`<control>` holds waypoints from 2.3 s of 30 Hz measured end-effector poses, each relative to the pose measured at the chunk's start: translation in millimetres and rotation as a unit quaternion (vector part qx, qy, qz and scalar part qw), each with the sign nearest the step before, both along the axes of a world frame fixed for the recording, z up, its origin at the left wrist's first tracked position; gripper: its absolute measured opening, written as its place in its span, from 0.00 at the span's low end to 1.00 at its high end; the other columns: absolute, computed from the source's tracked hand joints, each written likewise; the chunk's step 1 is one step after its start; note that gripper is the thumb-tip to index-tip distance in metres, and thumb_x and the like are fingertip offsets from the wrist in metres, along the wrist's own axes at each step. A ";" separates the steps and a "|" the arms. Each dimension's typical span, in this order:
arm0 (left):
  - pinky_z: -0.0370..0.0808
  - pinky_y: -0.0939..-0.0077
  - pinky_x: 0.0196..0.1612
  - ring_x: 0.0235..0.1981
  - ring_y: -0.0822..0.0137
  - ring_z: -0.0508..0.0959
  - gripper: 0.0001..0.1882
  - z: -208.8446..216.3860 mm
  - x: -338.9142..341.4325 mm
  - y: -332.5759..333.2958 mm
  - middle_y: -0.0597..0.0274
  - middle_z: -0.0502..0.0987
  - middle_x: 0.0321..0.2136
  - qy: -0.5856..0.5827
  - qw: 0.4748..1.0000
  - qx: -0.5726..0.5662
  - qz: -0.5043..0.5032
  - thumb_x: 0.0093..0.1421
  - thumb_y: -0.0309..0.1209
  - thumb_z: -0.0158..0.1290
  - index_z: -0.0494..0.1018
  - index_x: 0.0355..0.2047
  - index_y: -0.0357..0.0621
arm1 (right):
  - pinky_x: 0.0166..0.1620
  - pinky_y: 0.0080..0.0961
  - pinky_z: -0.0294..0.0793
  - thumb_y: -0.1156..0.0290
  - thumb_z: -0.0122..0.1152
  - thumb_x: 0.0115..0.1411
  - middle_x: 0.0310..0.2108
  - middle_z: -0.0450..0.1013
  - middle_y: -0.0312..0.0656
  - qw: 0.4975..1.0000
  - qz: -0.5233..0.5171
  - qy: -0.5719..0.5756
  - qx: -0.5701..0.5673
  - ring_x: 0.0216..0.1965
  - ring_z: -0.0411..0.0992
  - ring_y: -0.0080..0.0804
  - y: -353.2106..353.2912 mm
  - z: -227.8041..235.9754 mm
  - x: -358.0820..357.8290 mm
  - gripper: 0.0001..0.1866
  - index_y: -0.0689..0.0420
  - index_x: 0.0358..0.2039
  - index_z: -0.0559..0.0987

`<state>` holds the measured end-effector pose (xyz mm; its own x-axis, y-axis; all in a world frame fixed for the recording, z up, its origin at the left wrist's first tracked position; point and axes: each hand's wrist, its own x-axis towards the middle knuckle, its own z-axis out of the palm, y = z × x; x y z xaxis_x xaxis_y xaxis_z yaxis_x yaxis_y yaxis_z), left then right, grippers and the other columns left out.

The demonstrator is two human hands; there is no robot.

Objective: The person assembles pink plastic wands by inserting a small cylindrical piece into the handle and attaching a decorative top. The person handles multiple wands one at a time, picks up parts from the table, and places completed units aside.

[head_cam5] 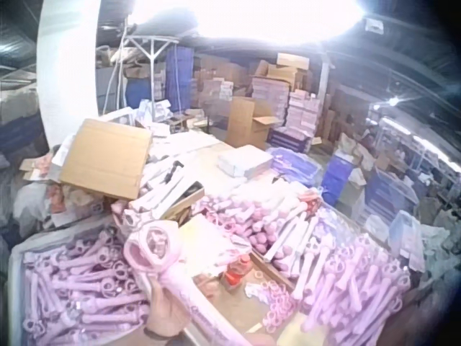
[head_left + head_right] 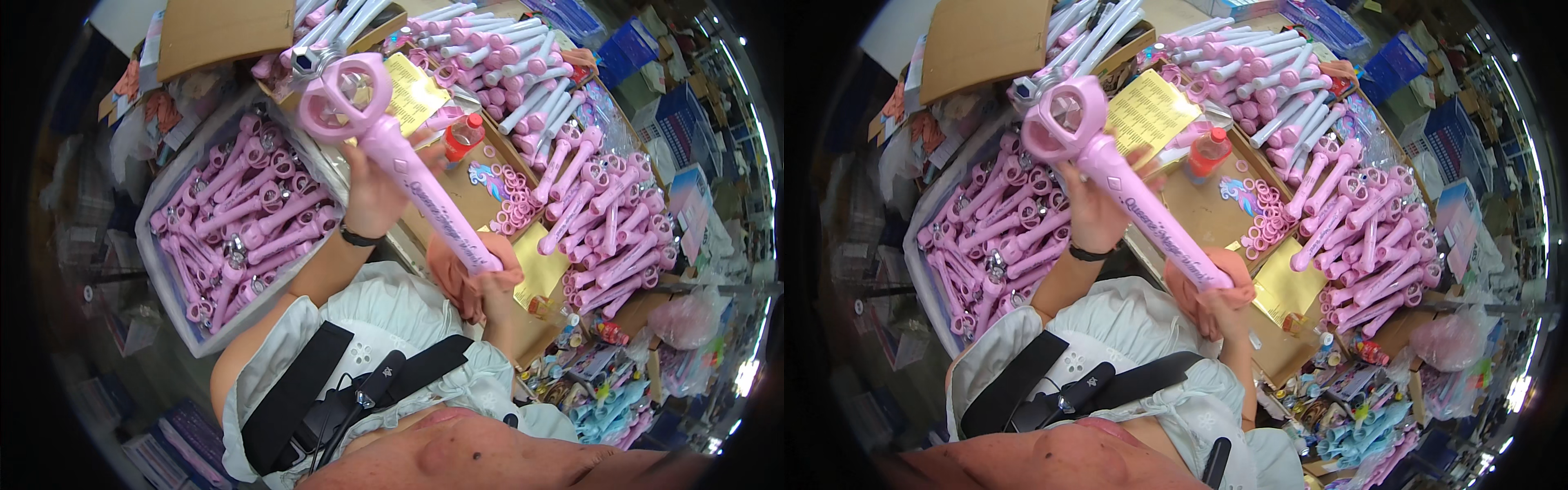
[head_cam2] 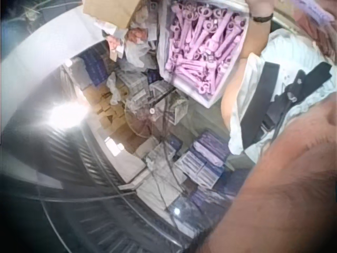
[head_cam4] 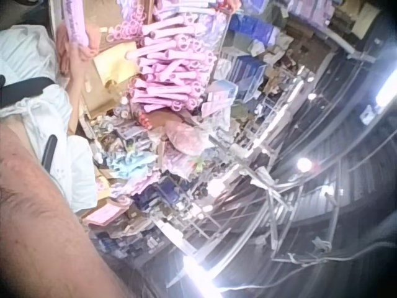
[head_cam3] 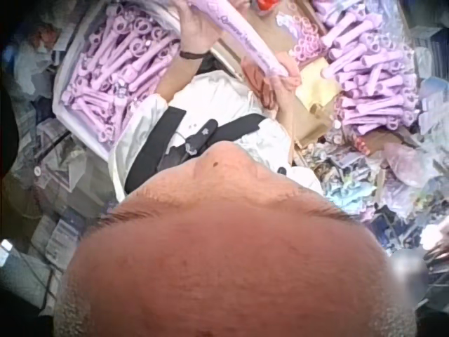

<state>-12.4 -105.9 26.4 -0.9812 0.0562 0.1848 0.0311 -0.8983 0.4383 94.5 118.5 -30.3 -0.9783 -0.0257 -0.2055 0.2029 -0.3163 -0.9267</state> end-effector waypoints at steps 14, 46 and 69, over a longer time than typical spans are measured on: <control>0.72 0.76 0.27 0.22 0.71 0.72 0.38 -1.4 -15.9 15.3 0.64 0.71 0.25 -0.140 0.990 -0.029 -0.015 0.56 0.67 0.30 0.67 0.41 0.44 | 0.40 0.18 0.68 0.51 0.65 0.40 0.39 0.71 0.42 0.956 0.247 -0.047 -0.148 0.38 0.70 0.28 -46.8 33.9 -18.9 0.33 0.65 0.41 0.74; 0.71 0.58 0.36 0.36 0.42 0.74 0.28 -28.1 41.2 18.4 0.39 0.73 0.32 0.082 0.705 -0.702 -0.060 0.50 0.36 0.55 0.57 0.47 0.39 | 0.34 0.13 0.65 0.70 0.45 0.61 0.35 0.66 0.33 0.720 0.067 0.464 0.512 0.34 0.63 0.18 -31.1 26.8 -122.1 0.10 0.56 0.40 0.72; 0.73 0.58 0.30 0.32 0.44 0.75 0.39 -19.2 62.3 22.9 0.40 0.70 0.38 0.146 0.546 -0.821 0.079 0.47 0.31 0.58 0.51 0.55 0.32 | 0.35 0.21 0.72 0.56 0.51 0.61 0.33 0.70 0.35 0.985 -0.062 0.051 -0.153 0.33 0.70 0.22 -29.2 38.1 -95.0 0.15 0.54 0.40 0.70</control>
<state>49.9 -83.0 7.1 -0.9400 0.3007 0.1614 0.3351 0.7233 0.6038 -0.6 89.3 7.8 -0.9931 0.0500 -0.1064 0.0553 -0.6000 -0.7981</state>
